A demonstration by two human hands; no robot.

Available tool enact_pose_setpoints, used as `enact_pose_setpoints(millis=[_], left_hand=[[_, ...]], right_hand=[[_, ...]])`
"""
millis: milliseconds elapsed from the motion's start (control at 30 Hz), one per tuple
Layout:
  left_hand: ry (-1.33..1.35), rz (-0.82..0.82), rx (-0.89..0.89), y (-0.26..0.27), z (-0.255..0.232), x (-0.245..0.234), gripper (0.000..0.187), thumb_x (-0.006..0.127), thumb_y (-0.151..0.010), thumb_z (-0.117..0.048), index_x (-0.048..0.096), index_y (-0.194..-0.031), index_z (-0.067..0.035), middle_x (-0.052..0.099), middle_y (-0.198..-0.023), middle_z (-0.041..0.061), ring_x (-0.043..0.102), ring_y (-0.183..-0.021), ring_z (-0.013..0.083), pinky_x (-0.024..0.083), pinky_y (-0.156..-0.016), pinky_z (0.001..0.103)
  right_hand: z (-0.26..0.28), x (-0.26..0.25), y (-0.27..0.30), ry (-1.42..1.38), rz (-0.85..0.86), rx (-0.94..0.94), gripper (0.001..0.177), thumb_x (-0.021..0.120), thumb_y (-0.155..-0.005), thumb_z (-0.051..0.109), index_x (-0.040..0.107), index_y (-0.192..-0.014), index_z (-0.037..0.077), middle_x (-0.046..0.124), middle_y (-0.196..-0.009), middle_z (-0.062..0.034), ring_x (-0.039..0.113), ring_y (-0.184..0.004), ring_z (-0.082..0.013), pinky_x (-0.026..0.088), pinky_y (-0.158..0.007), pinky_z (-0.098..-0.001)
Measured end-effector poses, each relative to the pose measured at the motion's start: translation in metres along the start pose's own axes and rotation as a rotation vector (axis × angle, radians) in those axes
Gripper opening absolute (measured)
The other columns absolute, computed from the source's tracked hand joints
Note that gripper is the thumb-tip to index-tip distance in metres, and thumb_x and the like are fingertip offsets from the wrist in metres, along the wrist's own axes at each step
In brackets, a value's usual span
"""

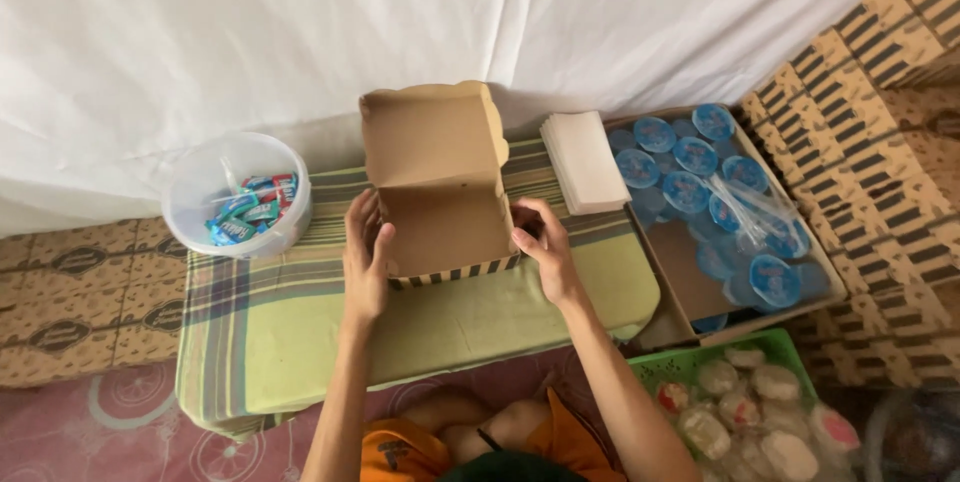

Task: A person manually assembles a snack box by placing a folded napkin, a plastic cup of water, and several packaged snacks into a cardboard box before closing it.

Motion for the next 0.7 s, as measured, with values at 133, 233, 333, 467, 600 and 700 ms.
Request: enact_pose_setpoints(millis=[133,233,333,467,600,700], left_hand=[[-0.022,-0.008,0.006,0.000,0.004,0.002,0.055,0.048,-0.107,-0.028,0.031,-0.154,-0.006,0.045,-0.149,0.032,0.039,-0.138,0.0561,0.032,-0.115,0.065],[-0.026,-0.032,0.009,0.000,0.002,0.000,0.054,0.049,-0.106,-0.031,0.035,-0.152,-0.005,0.048,-0.147,0.032,0.041,-0.137,0.0556,0.033,-0.115,0.064],[-0.032,-0.028,0.002,0.000,0.008,-0.003,0.055,0.049,-0.106,-0.035,0.037,-0.151,-0.005,0.049,-0.146,0.032,0.042,-0.137,0.0541,0.034,-0.115,0.062],[-0.043,-0.010,-0.008,0.000,0.011,-0.003,0.052,0.048,-0.107,-0.032,0.038,-0.150,-0.006,0.050,-0.144,0.032,0.044,-0.137,0.0539,0.035,-0.114,0.062],[-0.032,-0.020,-0.023,0.000,0.015,-0.005,0.051,0.049,-0.106,-0.033,0.039,-0.148,-0.005,0.051,-0.143,0.032,0.044,-0.137,0.0532,0.035,-0.114,0.062],[-0.028,-0.035,-0.025,0.001,0.009,-0.004,0.051,0.050,-0.106,-0.034,0.041,-0.146,-0.003,0.051,-0.142,0.034,0.044,-0.136,0.0544,0.035,-0.113,0.063]], right_hand=[[0.026,-0.029,0.011,0.371,-0.320,-0.313,0.022,0.063,-0.092,0.029,0.069,-0.103,0.010,0.065,-0.098,-0.0074,0.060,-0.100,-0.0228,0.042,-0.097,-0.0374],[0.045,-0.048,0.030,0.646,-0.693,-0.515,0.018,0.060,-0.075,0.008,0.062,-0.092,0.014,0.056,-0.090,-0.0016,0.053,-0.092,-0.0229,0.041,-0.092,-0.0383],[0.043,-0.042,0.029,0.904,-0.719,-0.479,0.017,0.061,-0.064,0.002,0.056,-0.076,0.014,0.044,-0.126,-0.0092,0.032,-0.133,-0.0424,0.029,-0.110,-0.0576],[0.010,-0.047,0.015,1.064,-0.633,-0.258,0.023,0.062,-0.065,0.005,0.061,-0.088,0.008,0.046,-0.139,-0.0167,0.016,-0.147,-0.0530,0.027,-0.104,-0.0710],[-0.006,-0.050,0.009,1.113,-0.579,-0.109,0.040,0.063,-0.065,0.007,0.064,-0.106,0.009,0.048,-0.139,-0.0194,0.012,-0.149,-0.0535,0.021,-0.106,-0.0738],[0.002,-0.046,0.011,1.103,-0.586,-0.131,0.043,0.064,-0.065,0.005,0.062,-0.107,0.010,0.050,-0.132,-0.0178,0.014,-0.148,-0.0536,0.022,-0.105,-0.0708]])
Point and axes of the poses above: each hand's wrist, its own y-axis away from the middle knuckle, its own x-axis out of the palm, z = x × y, the point moved 9 cm from there along -y, towards the middle knuckle
